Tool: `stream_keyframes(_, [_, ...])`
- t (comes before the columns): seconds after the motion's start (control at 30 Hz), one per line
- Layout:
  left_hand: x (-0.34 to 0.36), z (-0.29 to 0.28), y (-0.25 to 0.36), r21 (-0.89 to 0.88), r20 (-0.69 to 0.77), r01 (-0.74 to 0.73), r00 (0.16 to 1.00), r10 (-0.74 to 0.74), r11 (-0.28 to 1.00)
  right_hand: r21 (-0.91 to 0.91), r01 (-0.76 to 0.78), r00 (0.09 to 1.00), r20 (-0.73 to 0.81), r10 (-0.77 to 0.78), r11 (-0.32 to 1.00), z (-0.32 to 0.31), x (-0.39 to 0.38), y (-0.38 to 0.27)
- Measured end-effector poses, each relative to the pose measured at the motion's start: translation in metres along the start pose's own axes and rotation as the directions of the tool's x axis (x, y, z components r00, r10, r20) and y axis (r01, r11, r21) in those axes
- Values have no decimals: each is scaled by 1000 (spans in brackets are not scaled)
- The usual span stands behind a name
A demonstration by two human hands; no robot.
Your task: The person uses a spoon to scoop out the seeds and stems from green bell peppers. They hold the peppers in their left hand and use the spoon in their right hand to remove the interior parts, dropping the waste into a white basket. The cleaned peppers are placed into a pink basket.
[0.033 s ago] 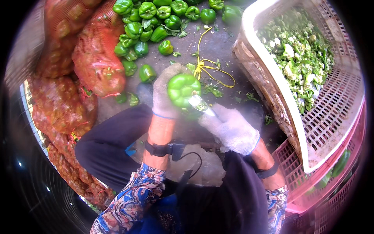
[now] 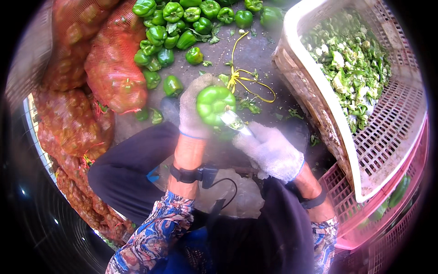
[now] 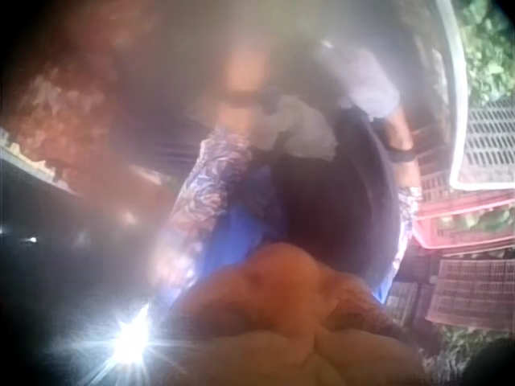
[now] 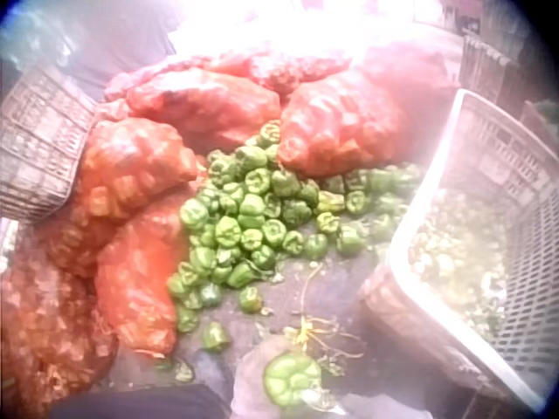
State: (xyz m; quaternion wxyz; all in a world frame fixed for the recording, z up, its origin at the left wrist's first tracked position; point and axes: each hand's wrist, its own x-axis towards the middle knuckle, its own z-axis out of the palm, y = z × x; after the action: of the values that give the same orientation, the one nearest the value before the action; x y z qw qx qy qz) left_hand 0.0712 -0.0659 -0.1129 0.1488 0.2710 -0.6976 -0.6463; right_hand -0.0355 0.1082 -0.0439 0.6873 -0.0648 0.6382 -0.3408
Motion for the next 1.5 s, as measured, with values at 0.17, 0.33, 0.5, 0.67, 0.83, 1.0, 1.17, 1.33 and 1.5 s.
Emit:
stream_keyframes(0.17, [0,0,-6,-401,-66,63,993,-97,914,-86,171,984,-40,-175,982,6,5,6])
stream_keyframes(0.33, [3,-18,-16,-333,24,189,981,-192,924,-702,235,905,-93,-415,672,0,10,-1])
stream_keyframes(0.5, [8,-7,-1,-872,195,355,883,-428,336,-414,340,916,-56,-396,845,1,13,9])
stream_keyframes(0.67, [15,-4,-4,-787,44,320,882,-470,527,90,50,998,19,-52,995,2,0,-17])
stream_keyframes(0.83, [29,-2,32,350,131,-217,975,181,911,100,106,993,-66,-100,989,-16,-9,-6])
stream_keyframes(1.0, [31,-6,68,36,298,-75,953,61,997,228,136,991,-30,-133,964,-34,-29,-1])
stream_keyframes(1.17, [26,17,91,363,440,-313,888,135,878,170,86,996,-23,-83,982,-46,-48,8])
stream_keyframes(1.33, [20,29,89,342,474,-312,872,124,886,25,89,995,-54,-88,996,-46,-56,15])
stream_keyframes(1.5, [23,28,90,172,524,-205,847,87,964,-259,329,916,-145,-373,908,-42,-57,32])
